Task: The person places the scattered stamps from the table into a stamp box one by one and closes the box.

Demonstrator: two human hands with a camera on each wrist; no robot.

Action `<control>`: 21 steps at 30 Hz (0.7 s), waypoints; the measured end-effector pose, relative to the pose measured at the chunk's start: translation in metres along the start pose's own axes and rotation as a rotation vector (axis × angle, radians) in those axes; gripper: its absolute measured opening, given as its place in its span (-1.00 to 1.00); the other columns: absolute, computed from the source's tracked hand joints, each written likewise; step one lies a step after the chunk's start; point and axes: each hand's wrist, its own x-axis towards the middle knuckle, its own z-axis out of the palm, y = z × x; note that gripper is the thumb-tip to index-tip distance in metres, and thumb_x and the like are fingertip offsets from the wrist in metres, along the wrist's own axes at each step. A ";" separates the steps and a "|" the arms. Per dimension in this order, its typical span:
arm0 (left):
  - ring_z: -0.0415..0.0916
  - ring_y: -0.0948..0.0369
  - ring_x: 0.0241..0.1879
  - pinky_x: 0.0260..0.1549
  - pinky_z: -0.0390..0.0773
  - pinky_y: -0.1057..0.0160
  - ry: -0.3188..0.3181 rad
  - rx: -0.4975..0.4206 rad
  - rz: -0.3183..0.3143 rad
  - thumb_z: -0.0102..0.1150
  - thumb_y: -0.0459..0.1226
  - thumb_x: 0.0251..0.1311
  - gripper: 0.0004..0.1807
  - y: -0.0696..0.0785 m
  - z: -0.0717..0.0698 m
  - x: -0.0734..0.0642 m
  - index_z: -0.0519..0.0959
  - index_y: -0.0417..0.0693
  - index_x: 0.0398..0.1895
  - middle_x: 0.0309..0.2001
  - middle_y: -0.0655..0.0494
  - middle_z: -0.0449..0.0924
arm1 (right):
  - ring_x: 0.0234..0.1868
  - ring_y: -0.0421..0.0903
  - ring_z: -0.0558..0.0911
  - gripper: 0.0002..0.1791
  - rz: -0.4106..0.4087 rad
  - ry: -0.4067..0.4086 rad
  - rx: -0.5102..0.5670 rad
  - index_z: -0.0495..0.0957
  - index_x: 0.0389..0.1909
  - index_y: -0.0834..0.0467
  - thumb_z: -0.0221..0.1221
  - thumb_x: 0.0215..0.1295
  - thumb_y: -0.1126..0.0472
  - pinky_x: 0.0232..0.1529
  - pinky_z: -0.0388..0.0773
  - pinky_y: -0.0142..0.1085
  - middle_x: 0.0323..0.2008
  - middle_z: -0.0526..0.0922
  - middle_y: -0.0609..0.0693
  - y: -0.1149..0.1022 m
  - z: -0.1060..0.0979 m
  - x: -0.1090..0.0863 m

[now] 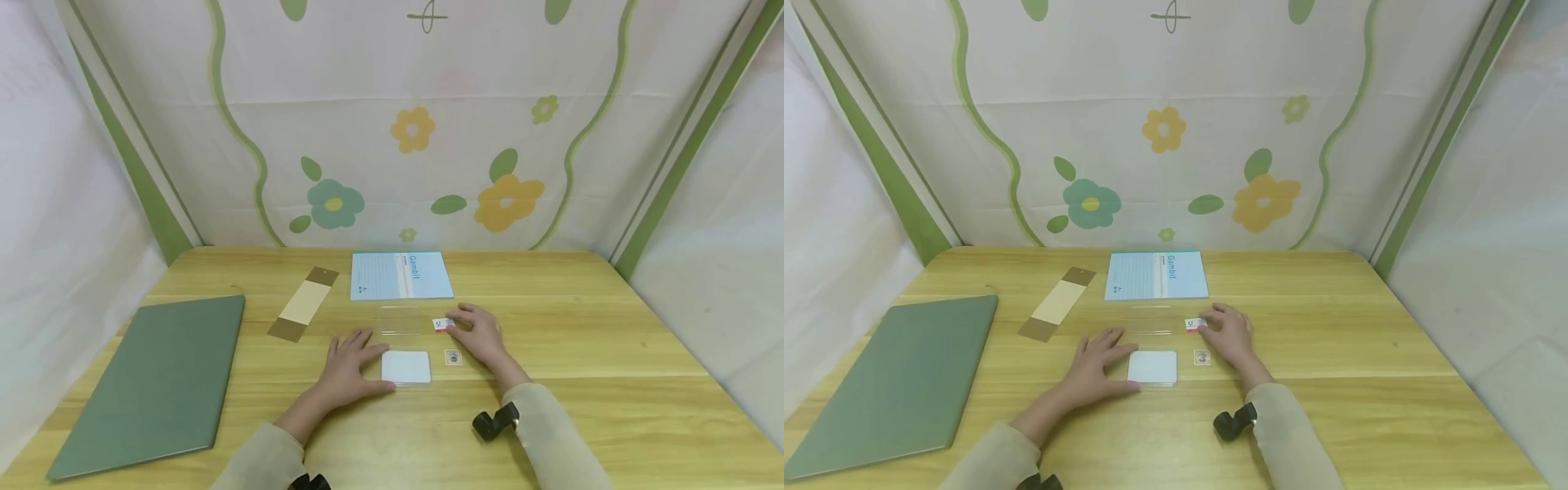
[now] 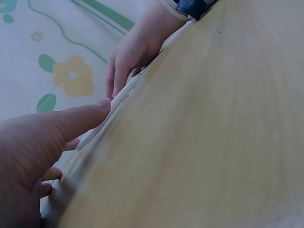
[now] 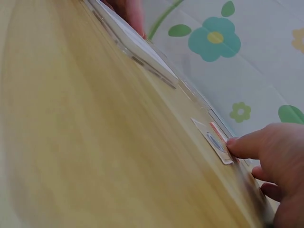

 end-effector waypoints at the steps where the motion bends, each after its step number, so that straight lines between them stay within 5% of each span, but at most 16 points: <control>1: -0.10 -0.02 0.23 0.06 -0.33 -0.18 -0.001 0.003 0.002 0.13 0.26 -0.25 -0.24 0.000 0.000 0.000 0.42 0.10 0.07 0.23 -0.10 0.10 | 0.12 0.21 0.20 -0.69 0.000 -0.002 -0.006 0.55 -0.15 0.09 0.19 0.03 0.14 0.10 -0.15 0.08 0.09 0.32 0.18 0.000 0.000 0.000; 21: -0.03 -0.06 0.20 0.04 -0.27 -0.22 0.052 0.000 0.026 0.15 0.24 -0.25 -0.29 -0.001 0.001 -0.003 0.46 0.08 0.00 0.20 -0.12 0.15 | 0.13 0.20 0.16 -0.75 0.014 -0.008 -0.031 0.51 -0.25 0.11 0.18 0.04 0.12 0.12 -0.23 0.07 0.11 0.31 0.17 0.001 0.001 0.000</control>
